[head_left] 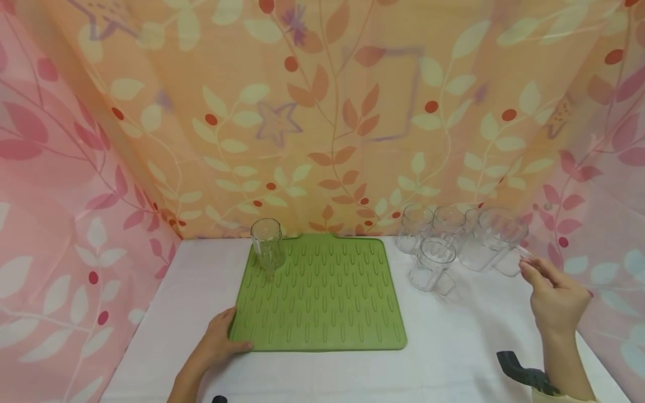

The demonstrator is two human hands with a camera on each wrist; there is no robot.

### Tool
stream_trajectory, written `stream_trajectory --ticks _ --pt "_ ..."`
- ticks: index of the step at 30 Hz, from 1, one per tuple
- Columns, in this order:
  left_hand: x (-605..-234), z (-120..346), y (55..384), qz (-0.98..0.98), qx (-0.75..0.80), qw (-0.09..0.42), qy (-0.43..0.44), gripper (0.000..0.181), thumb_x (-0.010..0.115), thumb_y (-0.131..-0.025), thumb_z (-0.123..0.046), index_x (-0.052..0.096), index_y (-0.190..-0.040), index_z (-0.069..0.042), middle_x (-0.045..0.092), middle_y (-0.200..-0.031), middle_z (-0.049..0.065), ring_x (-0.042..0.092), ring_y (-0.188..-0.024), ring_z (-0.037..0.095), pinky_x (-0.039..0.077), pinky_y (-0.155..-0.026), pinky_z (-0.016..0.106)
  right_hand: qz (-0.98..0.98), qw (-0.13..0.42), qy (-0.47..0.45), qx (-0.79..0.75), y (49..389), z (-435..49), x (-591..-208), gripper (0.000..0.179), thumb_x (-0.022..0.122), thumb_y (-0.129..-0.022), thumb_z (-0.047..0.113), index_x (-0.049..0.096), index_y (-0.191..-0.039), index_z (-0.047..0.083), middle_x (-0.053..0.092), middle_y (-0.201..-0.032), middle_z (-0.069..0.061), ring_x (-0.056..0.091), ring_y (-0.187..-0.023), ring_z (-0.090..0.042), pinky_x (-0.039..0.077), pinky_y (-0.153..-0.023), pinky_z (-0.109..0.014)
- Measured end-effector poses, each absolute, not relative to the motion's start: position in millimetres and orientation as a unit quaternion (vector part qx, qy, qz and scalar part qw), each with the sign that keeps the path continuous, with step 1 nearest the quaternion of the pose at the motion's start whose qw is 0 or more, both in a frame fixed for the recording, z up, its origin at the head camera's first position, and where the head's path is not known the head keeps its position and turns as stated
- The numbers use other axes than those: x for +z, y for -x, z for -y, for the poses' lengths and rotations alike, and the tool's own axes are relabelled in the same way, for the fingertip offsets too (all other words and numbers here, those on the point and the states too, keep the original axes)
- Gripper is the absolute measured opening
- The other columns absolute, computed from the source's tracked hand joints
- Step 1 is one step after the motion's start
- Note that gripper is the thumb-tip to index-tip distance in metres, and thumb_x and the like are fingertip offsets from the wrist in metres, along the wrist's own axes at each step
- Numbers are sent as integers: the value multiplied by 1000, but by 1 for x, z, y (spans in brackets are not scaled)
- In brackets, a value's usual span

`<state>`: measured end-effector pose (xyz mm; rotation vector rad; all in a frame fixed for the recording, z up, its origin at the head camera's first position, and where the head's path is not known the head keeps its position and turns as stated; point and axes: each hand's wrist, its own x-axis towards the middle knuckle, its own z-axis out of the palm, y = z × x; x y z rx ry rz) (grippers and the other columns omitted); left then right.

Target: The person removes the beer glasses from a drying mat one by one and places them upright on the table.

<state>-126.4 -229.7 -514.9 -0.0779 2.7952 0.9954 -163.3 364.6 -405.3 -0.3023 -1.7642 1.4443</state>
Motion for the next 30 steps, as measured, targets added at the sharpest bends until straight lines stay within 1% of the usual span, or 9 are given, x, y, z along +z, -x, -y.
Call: stream_trajectory --ticks 5,8,12,15,16,18,22,25,30 --pt "-515 229 127 -943 321 88 26 112 89 -66 -32 26 -146 14 31 -149 36 26 -138 55 27 -113 65 666 401 130 616 163 -368 -410 30 75 -78 -8 73 -108 -4 73 -77 18 69 -66 5 52 -65 -6" --pt "-514 229 127 -943 318 90 23 113 89 -65 -32 26 -146 15 31 -148 36 26 -137 56 28 -112 66 665 391 148 619 162 -369 -413 31 75 -78 -6 73 -108 1 72 -77 19 68 -66 7 52 -63 -6" --pt "-512 229 127 -944 315 94 19 114 90 -63 -30 25 -145 16 32 -148 36 26 -137 56 28 -112 66 643 371 170 648 161 -370 -419 31 76 -77 -5 75 -106 6 72 -75 18 68 -64 7 51 -61 -6" --pt "-512 228 127 -945 312 97 19 114 90 -63 -29 26 -145 15 32 -148 35 26 -137 56 28 -112 65 644 366 176 648 162 -370 -425 30 76 -77 -6 76 -104 8 72 -73 17 68 -62 6 51 -62 -6" --pt "-512 228 127 -945 312 99 20 114 91 -63 -29 26 -146 15 32 -149 35 26 -138 56 28 -112 66 657 366 179 634 163 -370 -428 30 76 -78 -5 76 -105 8 71 -73 19 67 -62 7 51 -62 -5" --pt "-512 229 128 -945 310 101 21 114 91 -62 -29 26 -146 15 32 -149 35 26 -138 56 28 -112 66 677 364 186 612 164 -371 -434 30 76 -78 -4 75 -106 7 70 -73 22 66 -62 9 51 -63 -4" --pt "-514 230 128 -944 313 104 23 115 91 -61 -28 26 -146 14 31 -149 35 25 -138 56 27 -112 67 718 354 203 564 168 -372 -447 32 75 -81 0 70 -112 -3 66 -71 29 63 -61 13 50 -61 -3" --pt "-515 230 128 -943 317 103 24 114 91 -61 -27 27 -146 14 31 -149 35 25 -138 56 26 -112 66 732 338 216 551 169 -372 -455 34 75 -83 5 68 -115 -7 63 -71 33 62 -61 15 48 -61 -1" --pt "-514 230 128 -942 318 99 24 114 91 -60 -26 27 -146 14 31 -149 35 25 -138 56 26 -112 66 739 322 229 546 172 -368 -468 37 74 -85 9 66 -117 -7 61 -70 37 61 -61 18 47 -60 0"
